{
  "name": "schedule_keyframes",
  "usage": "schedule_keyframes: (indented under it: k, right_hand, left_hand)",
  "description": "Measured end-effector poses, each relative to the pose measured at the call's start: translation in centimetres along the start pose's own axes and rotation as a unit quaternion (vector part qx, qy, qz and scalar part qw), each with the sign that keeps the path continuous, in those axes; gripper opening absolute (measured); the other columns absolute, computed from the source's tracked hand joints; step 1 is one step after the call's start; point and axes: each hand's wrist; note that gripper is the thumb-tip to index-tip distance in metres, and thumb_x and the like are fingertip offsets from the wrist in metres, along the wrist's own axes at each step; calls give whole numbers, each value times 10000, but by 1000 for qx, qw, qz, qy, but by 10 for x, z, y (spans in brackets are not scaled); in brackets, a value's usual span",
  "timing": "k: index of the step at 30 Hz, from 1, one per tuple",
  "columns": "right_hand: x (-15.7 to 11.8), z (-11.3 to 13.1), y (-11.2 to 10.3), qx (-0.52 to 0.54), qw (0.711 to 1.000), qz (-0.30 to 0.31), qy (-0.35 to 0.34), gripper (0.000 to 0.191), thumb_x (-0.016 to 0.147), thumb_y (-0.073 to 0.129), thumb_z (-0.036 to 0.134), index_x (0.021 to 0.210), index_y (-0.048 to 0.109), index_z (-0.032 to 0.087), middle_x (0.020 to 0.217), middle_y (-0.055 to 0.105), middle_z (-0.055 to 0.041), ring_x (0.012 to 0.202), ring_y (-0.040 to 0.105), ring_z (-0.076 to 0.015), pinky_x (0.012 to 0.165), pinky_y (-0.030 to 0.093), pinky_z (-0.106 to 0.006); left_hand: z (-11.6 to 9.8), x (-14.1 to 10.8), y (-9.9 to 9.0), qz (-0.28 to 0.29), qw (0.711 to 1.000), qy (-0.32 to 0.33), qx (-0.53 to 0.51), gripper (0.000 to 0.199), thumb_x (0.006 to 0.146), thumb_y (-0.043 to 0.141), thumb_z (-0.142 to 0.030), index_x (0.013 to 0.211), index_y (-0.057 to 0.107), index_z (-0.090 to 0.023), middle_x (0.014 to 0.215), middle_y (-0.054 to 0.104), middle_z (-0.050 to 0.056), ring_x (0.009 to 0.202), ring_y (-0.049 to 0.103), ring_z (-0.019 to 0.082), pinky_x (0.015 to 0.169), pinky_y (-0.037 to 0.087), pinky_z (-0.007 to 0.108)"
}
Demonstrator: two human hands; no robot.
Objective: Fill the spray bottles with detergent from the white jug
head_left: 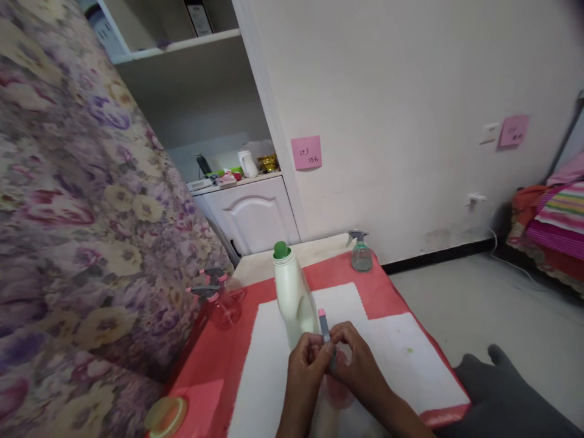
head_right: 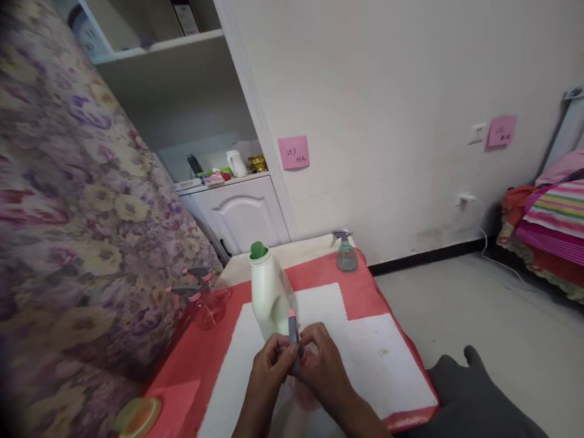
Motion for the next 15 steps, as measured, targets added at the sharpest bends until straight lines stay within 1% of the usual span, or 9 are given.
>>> schedule_keyframes:
  k: [1, 3, 5, 6, 8, 10, 11, 12, 15]
  right_hand:
    - [0, 1, 0, -5, 1000, 5, 6, 246, 656, 731, 213, 811, 539, 211, 869, 566, -6, 835, 576, -202, 790, 467, -327]
    - [0, 5, -3, 10, 997, 70, 6, 239, 715, 698, 240, 919, 577, 211, 941, 593, -25, 899, 584, -209, 841, 466, -338]
    - [0, 7, -7, 39, 991, 130, -12, 164, 805, 625, 270, 958, 604, 214, 1017, 612, -46, 991, 583, -216, 903, 454, -347]
    - [0, 7, -8, 48, 990, 134, -20, 125, 829, 600, 274, 937, 613, 213, 1034, 615, -52, 1017, 580, -218, 918, 450, -348]
    - [0, 6, -7, 42, 995, 88, -22, 78, 803, 627, 269, 848, 605, 209, 1010, 615, -54, 1002, 585, -224, 897, 459, -346]
    - [-1, 4, -4, 22, 999, 34, -9, 123, 739, 685, 247, 792, 581, 207, 978, 607, -50, 965, 590, -228, 860, 469, -343]
    - [-1, 3, -4, 17, 999, 26, -3, 153, 718, 702, 238, 808, 582, 206, 976, 605, -48, 955, 591, -227, 849, 473, -341]
    - [-1, 4, -4, 19, 999, 36, -2, 174, 720, 703, 236, 852, 592, 206, 989, 605, -48, 958, 591, -224, 849, 475, -340]
    - [-1, 5, -8, 48, 993, 109, -14, 184, 802, 639, 249, 981, 619, 214, 1075, 617, -58, 1033, 584, -216, 923, 460, -350]
  left_hand:
    - [0, 0, 0, 2, 1000, -2, -1, 352, 701, 689, -510, 741, 599, -172, 551, 488, -61, 519, 380, 100, 507, 307, 215]
    - [-2, 0, 1, 5, 1000, 0, -1, 345, 707, 686, -506, 738, 600, -173, 558, 500, -57, 523, 394, 102, 507, 305, 214]
    - [-4, 0, 1, 4, 1000, 5, 2, 335, 713, 684, -499, 730, 599, -176, 549, 484, -66, 507, 373, 95, 499, 294, 213]
    - [-4, 0, 1, 1, 1000, 8, 3, 335, 710, 686, -500, 725, 597, -177, 539, 464, -73, 495, 353, 90, 493, 286, 212]
    - [-4, 0, 1, -3, 1000, 10, 4, 347, 699, 689, -511, 719, 593, -178, 524, 437, -83, 481, 323, 85, 484, 276, 212]
    - [-4, 1, 0, 0, 1000, 7, 5, 354, 701, 684, -518, 730, 592, -178, 525, 452, -78, 481, 326, 86, 481, 275, 213]
    - [-4, 1, 0, 3, 1000, 5, 6, 353, 706, 681, -517, 738, 595, -177, 534, 475, -70, 488, 343, 89, 484, 280, 213]
    - [-4, 1, 0, 3, 1000, 5, 7, 350, 709, 681, -514, 742, 598, -176, 545, 497, -62, 497, 364, 94, 489, 288, 214]
    - [-5, 2, 0, 0, 1000, 7, 5, 353, 697, 695, -510, 735, 603, -172, 577, 545, -38, 546, 443, 116, 528, 339, 225]
Point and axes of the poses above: each hand's wrist, its own x-axis towards the middle knuckle, its own y-axis out of the palm, z = x × y
